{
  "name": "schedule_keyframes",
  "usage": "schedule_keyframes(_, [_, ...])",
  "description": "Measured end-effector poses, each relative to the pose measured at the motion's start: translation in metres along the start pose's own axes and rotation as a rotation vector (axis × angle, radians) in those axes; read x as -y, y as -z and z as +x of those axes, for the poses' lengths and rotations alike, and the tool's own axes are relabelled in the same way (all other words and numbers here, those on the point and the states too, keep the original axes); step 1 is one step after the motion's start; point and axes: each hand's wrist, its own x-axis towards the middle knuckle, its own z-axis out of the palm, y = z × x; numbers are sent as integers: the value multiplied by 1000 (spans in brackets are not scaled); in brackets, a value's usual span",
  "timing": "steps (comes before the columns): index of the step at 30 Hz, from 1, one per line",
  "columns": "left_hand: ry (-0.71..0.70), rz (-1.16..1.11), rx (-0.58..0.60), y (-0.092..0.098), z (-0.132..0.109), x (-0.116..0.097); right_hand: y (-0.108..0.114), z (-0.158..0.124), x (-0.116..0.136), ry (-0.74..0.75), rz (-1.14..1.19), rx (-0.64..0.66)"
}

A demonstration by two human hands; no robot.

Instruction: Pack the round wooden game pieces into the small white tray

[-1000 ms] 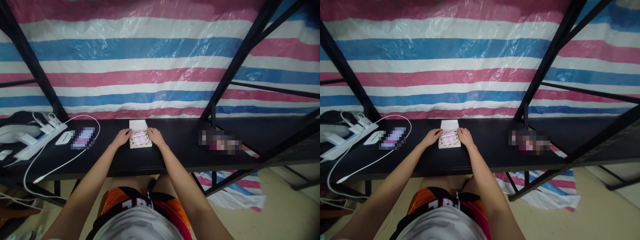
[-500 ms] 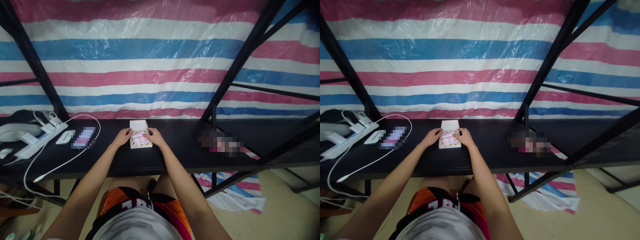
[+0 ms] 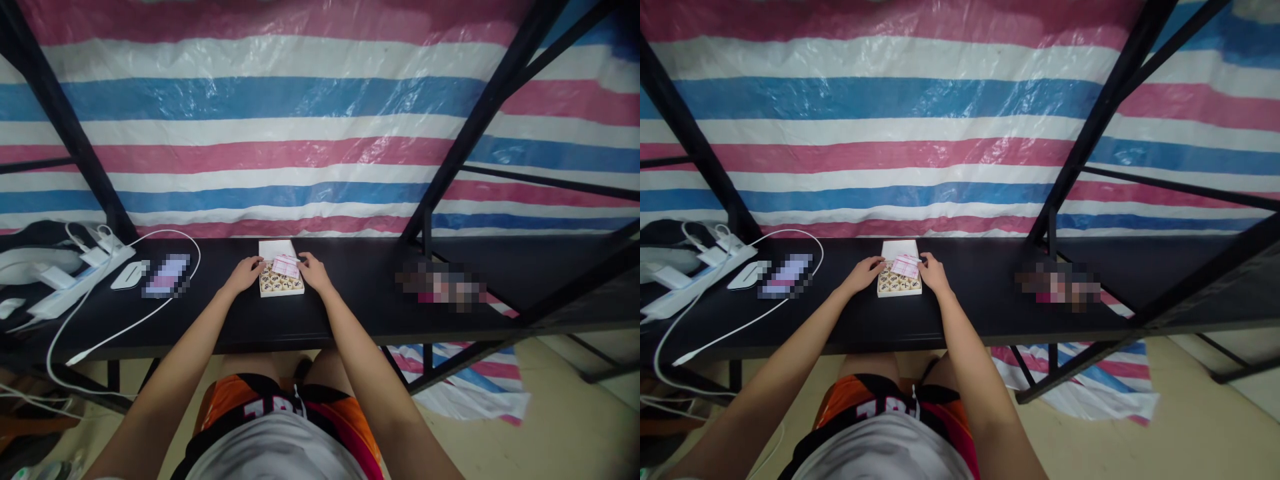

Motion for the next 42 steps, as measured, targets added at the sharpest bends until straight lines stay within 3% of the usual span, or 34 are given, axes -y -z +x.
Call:
schedule_keyframes(10, [-27,8,-7,-1,0,2,0,-5,6,15,33,69])
schedule_keyframes(16, [-49,7,-55,-1,-2,-1,-2,-2,3,93,100,-3])
schedule_keyframes(23, [-66,11,-32,-1,-2,-4,-3,0,4,201,280,-120])
schedule_keyframes(35, [-112,-125,-61,1,-4,-19,-2,-6,21,253,521,19])
schedule_keyframes(42, [-66,-360,-32,-3,-6,-21,-2,-8,22,265,550,25])
